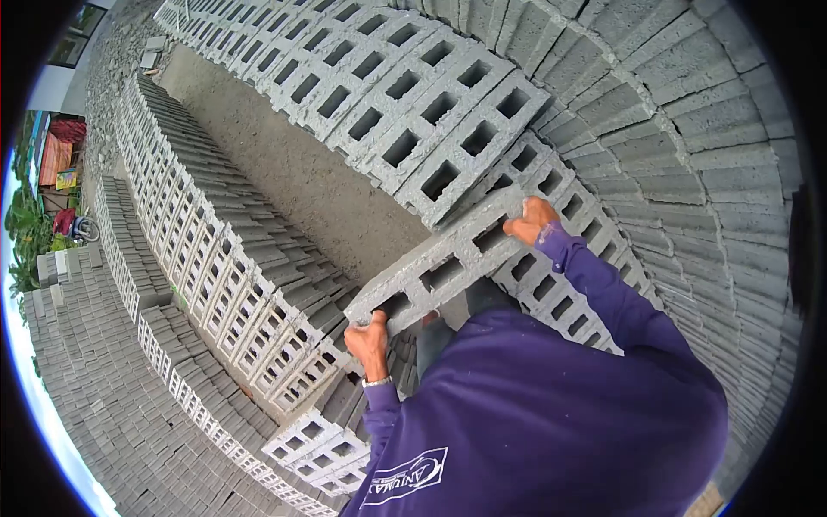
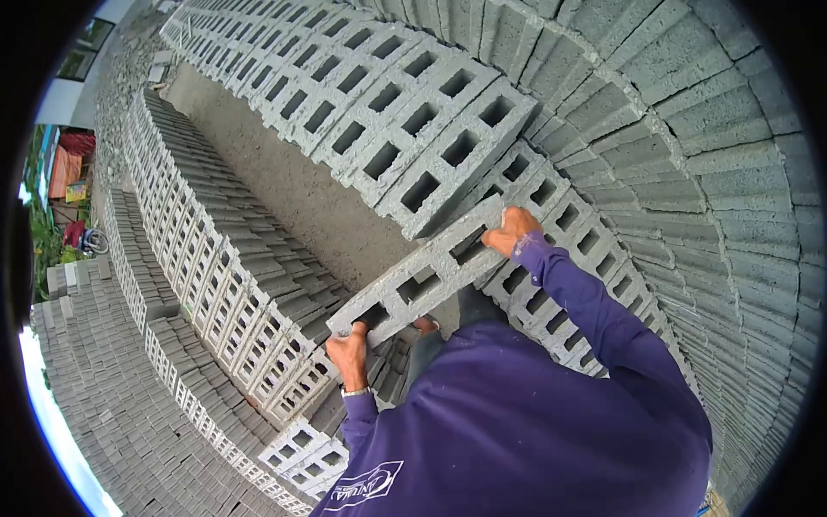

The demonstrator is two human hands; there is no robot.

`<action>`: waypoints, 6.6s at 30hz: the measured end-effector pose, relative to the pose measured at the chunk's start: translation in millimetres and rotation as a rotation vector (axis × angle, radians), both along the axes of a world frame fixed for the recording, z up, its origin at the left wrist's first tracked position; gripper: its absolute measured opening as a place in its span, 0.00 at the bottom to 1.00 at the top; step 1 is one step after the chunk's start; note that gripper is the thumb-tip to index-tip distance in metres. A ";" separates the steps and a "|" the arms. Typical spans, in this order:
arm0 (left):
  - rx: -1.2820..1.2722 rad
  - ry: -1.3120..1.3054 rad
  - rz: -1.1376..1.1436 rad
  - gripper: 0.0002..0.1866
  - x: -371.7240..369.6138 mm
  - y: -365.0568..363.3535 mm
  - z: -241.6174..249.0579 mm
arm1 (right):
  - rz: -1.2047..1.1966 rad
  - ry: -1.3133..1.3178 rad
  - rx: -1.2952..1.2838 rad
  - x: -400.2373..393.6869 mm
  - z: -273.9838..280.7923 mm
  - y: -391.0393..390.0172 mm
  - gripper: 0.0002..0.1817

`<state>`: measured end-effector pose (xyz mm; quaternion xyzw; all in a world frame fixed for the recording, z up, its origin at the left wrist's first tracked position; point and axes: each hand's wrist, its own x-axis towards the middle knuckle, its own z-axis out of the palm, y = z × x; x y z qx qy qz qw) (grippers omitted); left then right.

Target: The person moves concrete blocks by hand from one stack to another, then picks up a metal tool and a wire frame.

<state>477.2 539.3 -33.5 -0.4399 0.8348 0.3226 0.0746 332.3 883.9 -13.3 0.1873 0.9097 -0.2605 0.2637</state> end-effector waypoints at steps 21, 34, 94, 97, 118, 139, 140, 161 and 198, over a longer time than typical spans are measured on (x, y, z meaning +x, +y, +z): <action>0.825 0.035 0.201 0.14 -84.6 131.8 -24.0 | 0.446 0.472 0.309 -34.9 -25.8 15.7 0.35; 0.877 0.021 0.300 0.11 -94.7 159.4 -6.1 | 0.411 0.497 0.124 -68.0 -39.2 47.4 0.21; -0.361 -0.144 0.275 0.17 340.0 -361.1 129.3 | 0.547 -0.422 -0.542 270.1 -1.4 -391.7 0.62; -0.557 -0.288 0.158 0.24 287.7 -303.9 182.4 | 0.390 -0.420 -0.546 256.0 -24.5 -372.4 0.43; 0.299 0.033 0.158 0.27 35.7 141.2 -8.0 | 0.181 0.060 0.196 11.3 11.9 105.9 0.23; 0.784 0.017 0.285 0.10 -3.2 195.4 -12.2 | 0.440 0.306 0.193 28.6 -29.3 74.0 0.35; 0.782 0.021 0.269 0.10 -2.7 196.7 -15.6 | 0.474 0.360 0.206 28.4 -34.7 75.3 0.33; 0.574 0.160 0.143 0.24 -39.5 253.3 -31.0 | 0.396 0.491 0.179 -18.1 -40.6 139.5 0.28; 0.062 -0.189 0.507 0.36 495.7 -396.4 -2.7 | 0.960 -0.358 -0.565 359.7 -14.1 -348.8 0.57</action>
